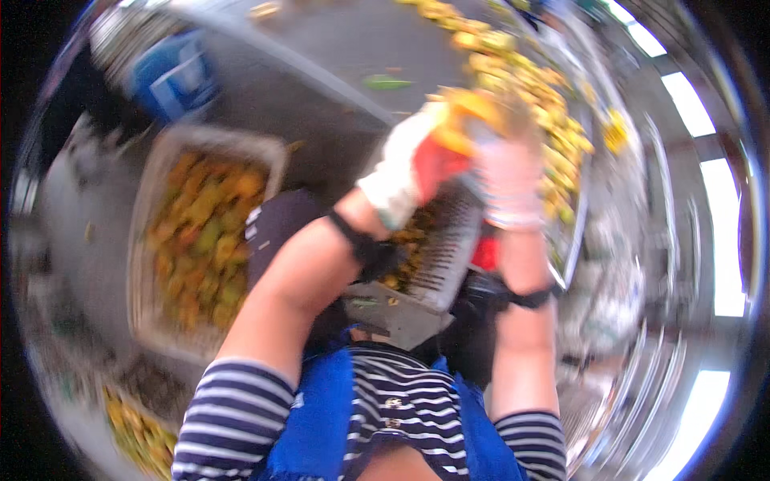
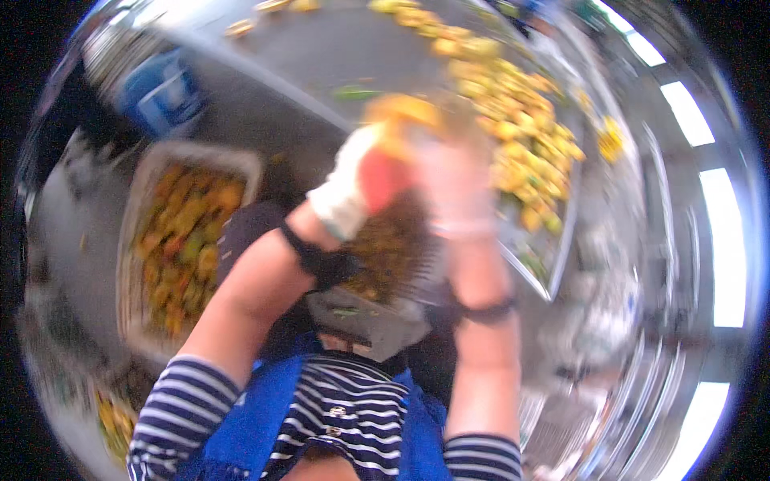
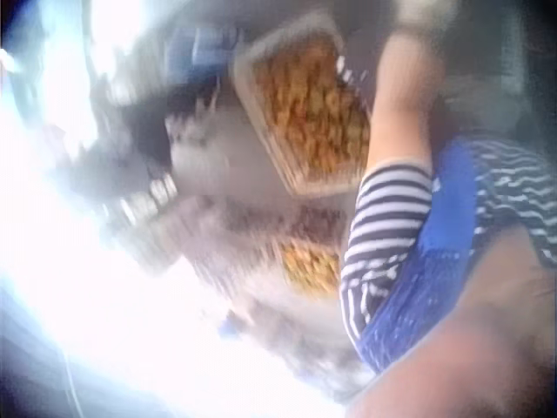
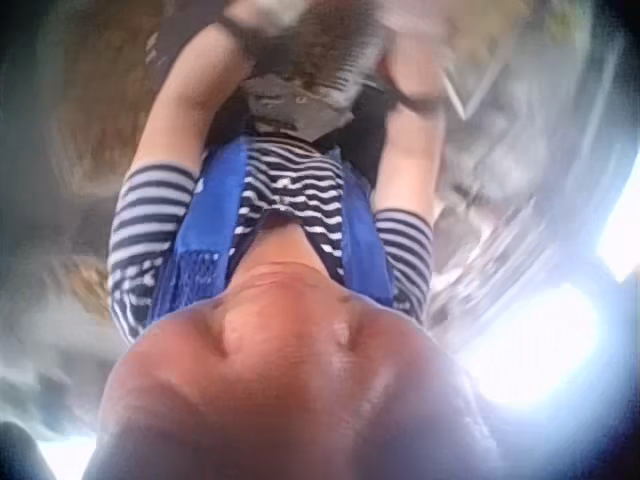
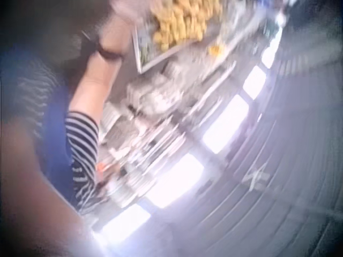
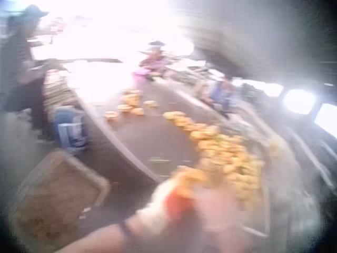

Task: The recorder uses a hand tool to remove pits from peaches at a sorting table.

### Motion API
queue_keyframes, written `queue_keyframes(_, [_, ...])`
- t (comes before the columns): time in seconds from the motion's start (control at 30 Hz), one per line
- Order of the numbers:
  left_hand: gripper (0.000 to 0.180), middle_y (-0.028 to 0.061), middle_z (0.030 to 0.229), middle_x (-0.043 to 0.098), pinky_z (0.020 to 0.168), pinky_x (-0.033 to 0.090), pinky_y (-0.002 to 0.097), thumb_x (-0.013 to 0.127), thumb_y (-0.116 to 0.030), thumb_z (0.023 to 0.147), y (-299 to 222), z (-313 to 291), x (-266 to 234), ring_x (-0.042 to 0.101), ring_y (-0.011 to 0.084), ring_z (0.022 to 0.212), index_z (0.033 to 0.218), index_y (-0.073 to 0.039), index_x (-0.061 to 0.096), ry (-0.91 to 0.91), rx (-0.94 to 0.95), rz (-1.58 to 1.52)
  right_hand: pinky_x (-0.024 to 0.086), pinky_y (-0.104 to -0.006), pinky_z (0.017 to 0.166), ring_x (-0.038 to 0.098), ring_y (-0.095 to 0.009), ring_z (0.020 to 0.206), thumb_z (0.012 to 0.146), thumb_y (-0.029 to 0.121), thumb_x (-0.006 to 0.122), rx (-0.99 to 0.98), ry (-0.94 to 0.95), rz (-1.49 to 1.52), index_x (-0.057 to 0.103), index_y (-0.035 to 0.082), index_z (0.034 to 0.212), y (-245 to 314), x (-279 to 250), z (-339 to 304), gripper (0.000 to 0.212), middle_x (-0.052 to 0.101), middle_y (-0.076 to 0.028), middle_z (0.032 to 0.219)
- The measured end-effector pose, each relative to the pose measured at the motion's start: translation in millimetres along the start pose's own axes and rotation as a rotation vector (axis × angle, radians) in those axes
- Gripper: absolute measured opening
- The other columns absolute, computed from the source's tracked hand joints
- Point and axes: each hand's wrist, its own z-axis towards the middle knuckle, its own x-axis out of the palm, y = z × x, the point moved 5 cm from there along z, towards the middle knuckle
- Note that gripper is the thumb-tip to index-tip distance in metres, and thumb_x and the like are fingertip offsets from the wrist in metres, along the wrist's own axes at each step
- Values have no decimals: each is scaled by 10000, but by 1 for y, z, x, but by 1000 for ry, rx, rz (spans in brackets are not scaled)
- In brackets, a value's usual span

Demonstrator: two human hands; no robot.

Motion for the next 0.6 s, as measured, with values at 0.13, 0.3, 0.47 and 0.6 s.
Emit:
queue_keyframes(0.13, [540,200,1409,635,1056,541,498,532,-429,1092,-4,4,6,652,368,1232,1481,-55,522,166,0,-207,564,-515,896,719,-370,961,866,207,765,138,122,120,712,80,1160,64,30,36,324,747,-160,1083])
queue_keyframes(0.3, [542,136,1343,677,996,564,434,555,-430,1089,-27,-4,20,687,285,1142,1509,-88,524,-172,32,184,586,-479,884,724,-372,992,917,321,708,178,-73,191,743,131,1118,-11,14,20,279,757,-149,1079])
queue_keyframes(0.47, [416,103,1236,735,897,578,367,665,-284,1051,-69,-13,32,715,227,1018,1417,-89,630,-450,224,490,570,-495,853,704,-426,986,895,376,753,596,63,-3,686,53,1097,-104,-10,-58,387,711,-248,953])
queue_keyframes(0.6, [405,127,1235,733,936,562,336,683,-142,1011,-134,-29,102,707,208,1054,1393,-15,639,-344,681,664,566,-475,863,695,-418,932,901,360,746,679,-21,35,686,52,1125,-116,-27,-109,386,706,-208,986])
